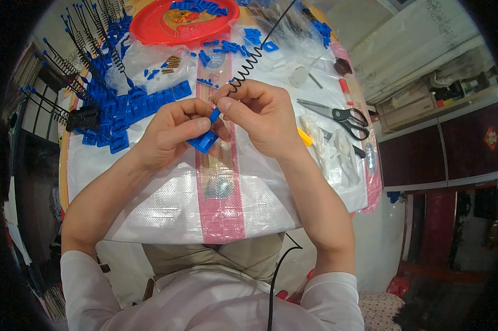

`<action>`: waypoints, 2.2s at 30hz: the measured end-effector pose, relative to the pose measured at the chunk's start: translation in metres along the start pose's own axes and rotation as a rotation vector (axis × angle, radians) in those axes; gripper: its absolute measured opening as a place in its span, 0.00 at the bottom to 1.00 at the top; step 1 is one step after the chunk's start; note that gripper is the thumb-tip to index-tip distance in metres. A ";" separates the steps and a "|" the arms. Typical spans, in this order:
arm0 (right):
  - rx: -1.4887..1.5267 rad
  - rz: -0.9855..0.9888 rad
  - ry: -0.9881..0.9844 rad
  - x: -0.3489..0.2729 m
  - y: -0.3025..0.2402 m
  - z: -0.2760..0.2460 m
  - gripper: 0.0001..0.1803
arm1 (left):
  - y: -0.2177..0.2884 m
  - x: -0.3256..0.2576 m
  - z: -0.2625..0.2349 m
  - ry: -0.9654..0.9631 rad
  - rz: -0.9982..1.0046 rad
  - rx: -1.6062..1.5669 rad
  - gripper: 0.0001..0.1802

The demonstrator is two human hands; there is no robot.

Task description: Assembling small blue plastic parts and metal springs onto a rod at a workbench.

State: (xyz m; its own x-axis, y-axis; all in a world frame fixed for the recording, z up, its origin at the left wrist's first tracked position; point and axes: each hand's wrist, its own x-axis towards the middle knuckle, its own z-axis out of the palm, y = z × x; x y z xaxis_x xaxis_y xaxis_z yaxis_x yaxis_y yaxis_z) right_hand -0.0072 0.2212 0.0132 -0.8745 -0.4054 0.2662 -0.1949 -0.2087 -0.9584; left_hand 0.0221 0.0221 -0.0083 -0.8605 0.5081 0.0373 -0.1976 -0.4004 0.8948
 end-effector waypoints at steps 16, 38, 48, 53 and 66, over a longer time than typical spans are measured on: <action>0.056 0.048 -0.076 -0.001 0.000 0.001 0.09 | -0.004 0.000 -0.005 -0.044 -0.051 -0.134 0.18; -0.098 -0.040 -0.106 -0.003 0.000 0.001 0.06 | -0.002 -0.001 -0.006 -0.031 -0.041 -0.056 0.10; -0.071 -0.045 -0.109 -0.004 0.004 0.002 0.06 | -0.005 0.000 -0.007 -0.003 -0.004 -0.011 0.08; -0.060 -0.050 -0.113 -0.004 0.005 0.003 0.06 | -0.004 -0.001 -0.006 0.007 0.012 -0.004 0.08; -0.048 -0.046 -0.126 -0.005 0.006 0.003 0.06 | -0.004 -0.002 -0.005 0.007 0.030 0.030 0.10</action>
State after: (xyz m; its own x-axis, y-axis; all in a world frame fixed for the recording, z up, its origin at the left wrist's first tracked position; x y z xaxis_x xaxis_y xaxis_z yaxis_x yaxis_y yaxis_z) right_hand -0.0020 0.2191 0.0067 -0.8023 -0.5054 0.3176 -0.2568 -0.1881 -0.9480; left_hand 0.0222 0.0184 -0.0141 -0.8693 0.4904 0.0615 -0.1575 -0.3928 0.9060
